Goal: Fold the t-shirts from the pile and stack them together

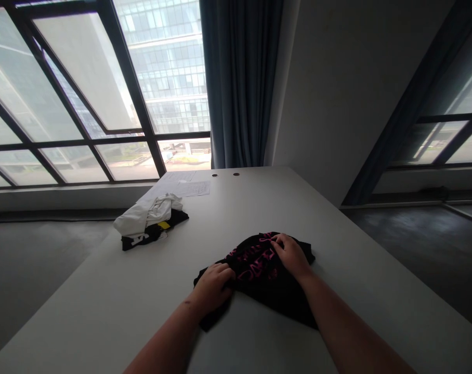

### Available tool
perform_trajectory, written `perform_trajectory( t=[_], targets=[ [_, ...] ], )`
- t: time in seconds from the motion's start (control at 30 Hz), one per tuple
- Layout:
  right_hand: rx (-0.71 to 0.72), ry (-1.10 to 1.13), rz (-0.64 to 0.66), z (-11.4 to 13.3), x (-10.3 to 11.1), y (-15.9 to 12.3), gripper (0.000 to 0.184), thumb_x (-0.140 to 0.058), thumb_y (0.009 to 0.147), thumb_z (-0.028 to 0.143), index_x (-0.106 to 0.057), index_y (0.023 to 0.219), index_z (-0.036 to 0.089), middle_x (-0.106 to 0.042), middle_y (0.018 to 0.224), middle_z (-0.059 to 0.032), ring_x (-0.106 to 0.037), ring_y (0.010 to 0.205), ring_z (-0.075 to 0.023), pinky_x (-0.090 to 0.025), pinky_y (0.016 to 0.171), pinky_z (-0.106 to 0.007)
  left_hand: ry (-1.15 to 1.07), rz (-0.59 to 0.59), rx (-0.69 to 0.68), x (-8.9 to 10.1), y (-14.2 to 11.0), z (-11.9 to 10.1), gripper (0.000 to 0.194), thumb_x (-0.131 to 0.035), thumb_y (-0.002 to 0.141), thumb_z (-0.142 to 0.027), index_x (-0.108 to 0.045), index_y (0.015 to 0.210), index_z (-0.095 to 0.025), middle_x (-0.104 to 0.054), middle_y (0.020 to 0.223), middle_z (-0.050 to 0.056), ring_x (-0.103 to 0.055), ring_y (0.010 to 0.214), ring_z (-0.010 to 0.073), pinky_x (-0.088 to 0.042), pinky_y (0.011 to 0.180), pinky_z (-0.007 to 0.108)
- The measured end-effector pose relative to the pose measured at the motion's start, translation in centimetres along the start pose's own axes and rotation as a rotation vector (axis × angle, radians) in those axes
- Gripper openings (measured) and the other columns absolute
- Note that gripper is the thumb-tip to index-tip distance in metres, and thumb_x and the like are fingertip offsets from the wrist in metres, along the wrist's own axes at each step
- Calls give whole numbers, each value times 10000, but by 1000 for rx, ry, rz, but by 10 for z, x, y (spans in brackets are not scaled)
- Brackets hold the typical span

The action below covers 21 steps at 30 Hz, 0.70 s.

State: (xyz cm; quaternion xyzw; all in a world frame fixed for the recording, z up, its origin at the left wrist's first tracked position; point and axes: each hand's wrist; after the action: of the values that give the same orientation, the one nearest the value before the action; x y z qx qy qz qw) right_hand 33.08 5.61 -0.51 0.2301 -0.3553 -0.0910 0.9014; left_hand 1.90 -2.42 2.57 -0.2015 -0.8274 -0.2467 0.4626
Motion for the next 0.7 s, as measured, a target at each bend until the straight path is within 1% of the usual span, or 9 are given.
perform_trajectory(
  t=[0.07, 0.17, 0.3, 0.4, 0.47, 0.6, 0.67, 0.7],
  targets=[
    [-4, 3, 7, -4, 2, 1, 214, -539, 927, 384, -470, 762, 265, -721, 982, -75, -651, 946, -259, -490, 899, -412, 36, -1, -9, 3, 0, 2, 335, -569, 679, -58, -649, 941, -250, -679, 972, 17, -627, 967, 217, -438, 946, 364],
    [21, -30, 12, -4, 1, 0, 202, -528, 941, 374, -492, 777, 261, -715, 981, -79, -643, 950, -260, -487, 908, -416, 80, -9, -12, 8, 1, 3, 316, -570, 697, -66, -660, 929, -260, -687, 970, 13, -630, 966, 216, -415, 948, 374],
    [22, -49, -16, 0, 1, -2, 183, -525, 959, 377, -523, 819, 259, -719, 981, -83, -644, 938, -265, -491, 889, -414, 164, -67, 23, 13, 0, 7, 312, -560, 715, -58, -675, 916, -268, -696, 963, 22, -628, 972, 230, -402, 920, 391],
    [41, -56, -62, 3, 3, -1, 190, -532, 970, 384, -518, 825, 261, -723, 1001, -90, -644, 959, -273, -485, 906, -423, 231, -155, 86, 17, -1, 14, 335, -530, 696, -23, -672, 887, -259, -693, 939, 36, -621, 956, 239, -405, 911, 400],
    [57, -65, -108, 4, 5, -1, 204, -537, 974, 385, -503, 813, 265, -721, 1006, -95, -638, 969, -280, -482, 912, -430, 251, -226, 143, 19, -2, 22, 361, -512, 689, -11, -667, 906, -255, -696, 945, 42, -620, 949, 242, -412, 910, 402],
    [66, -81, -207, 4, 7, -1, 209, -546, 973, 386, -496, 806, 270, -712, 988, -100, -618, 956, -286, -486, 910, -444, 231, -388, 272, 21, -4, 41, 367, -473, 784, -31, -655, 1017, -249, -687, 956, 49, -640, 954, 240, -441, 936, 407],
    [74, -86, -236, 4, 7, -1, 204, -555, 966, 378, -495, 804, 270, -705, 971, -97, -610, 942, -282, -486, 919, -453, 202, -457, 345, 18, -4, 51, 344, -488, 842, -84, -645, 1103, -243, -676, 996, 58, -646, 973, 246, -467, 942, 413],
    [82, -89, -240, 4, 7, 0, 202, -560, 961, 370, -494, 800, 269, -700, 967, -96, -609, 941, -280, -486, 925, -458, 186, -476, 374, 16, -3, 55, 344, -513, 865, -126, -635, 1167, -239, -673, 1048, 68, -647, 1003, 254, -478, 950, 419]
  ],
)
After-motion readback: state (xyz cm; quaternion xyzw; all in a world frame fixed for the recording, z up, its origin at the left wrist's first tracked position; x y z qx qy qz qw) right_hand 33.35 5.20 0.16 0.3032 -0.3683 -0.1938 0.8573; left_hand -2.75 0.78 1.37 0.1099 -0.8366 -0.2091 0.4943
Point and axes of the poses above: each hand's wrist, its own y-axis towards the middle knuckle, its own x-axis out of the back of the hand, z = x × y
